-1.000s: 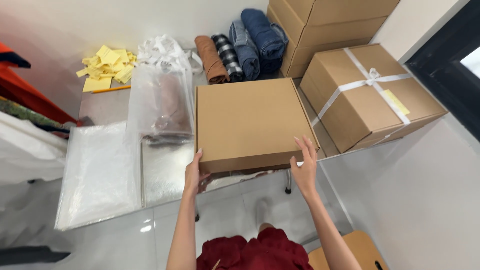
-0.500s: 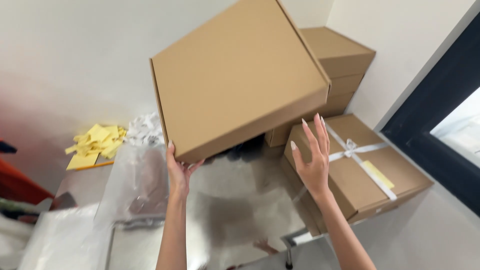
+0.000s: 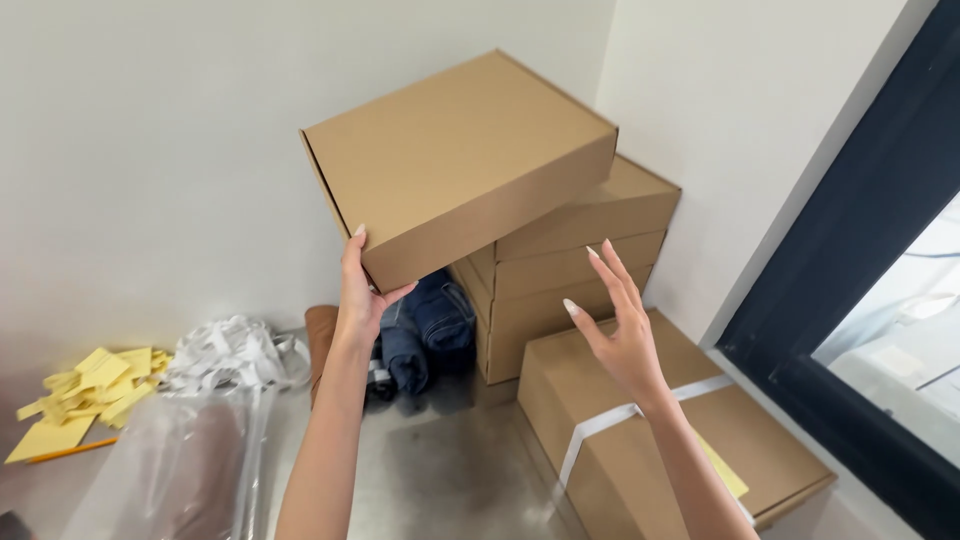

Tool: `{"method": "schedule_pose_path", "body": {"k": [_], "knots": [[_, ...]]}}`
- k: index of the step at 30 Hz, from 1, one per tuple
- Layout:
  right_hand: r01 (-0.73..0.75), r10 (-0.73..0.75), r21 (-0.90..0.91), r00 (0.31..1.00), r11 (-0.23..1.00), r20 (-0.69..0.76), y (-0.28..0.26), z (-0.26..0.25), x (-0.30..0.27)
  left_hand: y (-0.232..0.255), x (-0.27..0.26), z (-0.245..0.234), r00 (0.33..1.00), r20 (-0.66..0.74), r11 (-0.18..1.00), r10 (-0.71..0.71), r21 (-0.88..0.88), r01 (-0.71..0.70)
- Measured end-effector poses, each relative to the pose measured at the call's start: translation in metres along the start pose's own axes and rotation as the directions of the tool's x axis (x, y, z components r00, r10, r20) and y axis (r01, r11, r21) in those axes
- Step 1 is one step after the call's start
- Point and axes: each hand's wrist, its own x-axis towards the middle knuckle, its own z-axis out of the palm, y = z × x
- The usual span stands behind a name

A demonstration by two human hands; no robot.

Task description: Pack items into cardboard boxes and secure them with ribbons

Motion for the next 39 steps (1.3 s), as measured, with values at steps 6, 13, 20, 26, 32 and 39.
{"method": "schedule_pose_path", "body": {"k": [6,13,20,26,32,39], "knots": [[-0.102,0.105,0.075,0.993,0.992,-0.043,0.028,-0.024,0.025,0.006,0.006,0.064,0.997,0.065,0.986,-0.039,0.164,0.028],[-0.198,0.209,0.186,0.977,0.962,-0.037,0.066,-0.036,0.046,-0.042,0.081,0.083,0.985,0.03,0.741,0.17,0.655,-0.148],[-0.197,0.219,0.21,0.972,0.958,-0.087,0.093,-0.044,0.065,-0.112,0.141,0.12,0.941,0.115,0.753,0.317,0.572,-0.324],[-0.227,0.257,0.235,0.961,0.945,-0.107,0.109,-0.044,0.073,-0.13,0.136,0.158,0.934,0.121,0.774,0.337,0.53,-0.348],[-0.18,0.236,0.293,0.957,0.939,-0.171,0.113,-0.049,0.071,-0.138,0.144,0.155,0.933,0.149,0.78,0.327,0.515,-0.356],[-0.103,0.203,0.373,0.949,0.922,-0.24,0.099,-0.054,0.053,-0.139,0.108,0.108,0.922,0.162,0.772,0.351,0.507,-0.383]]}}
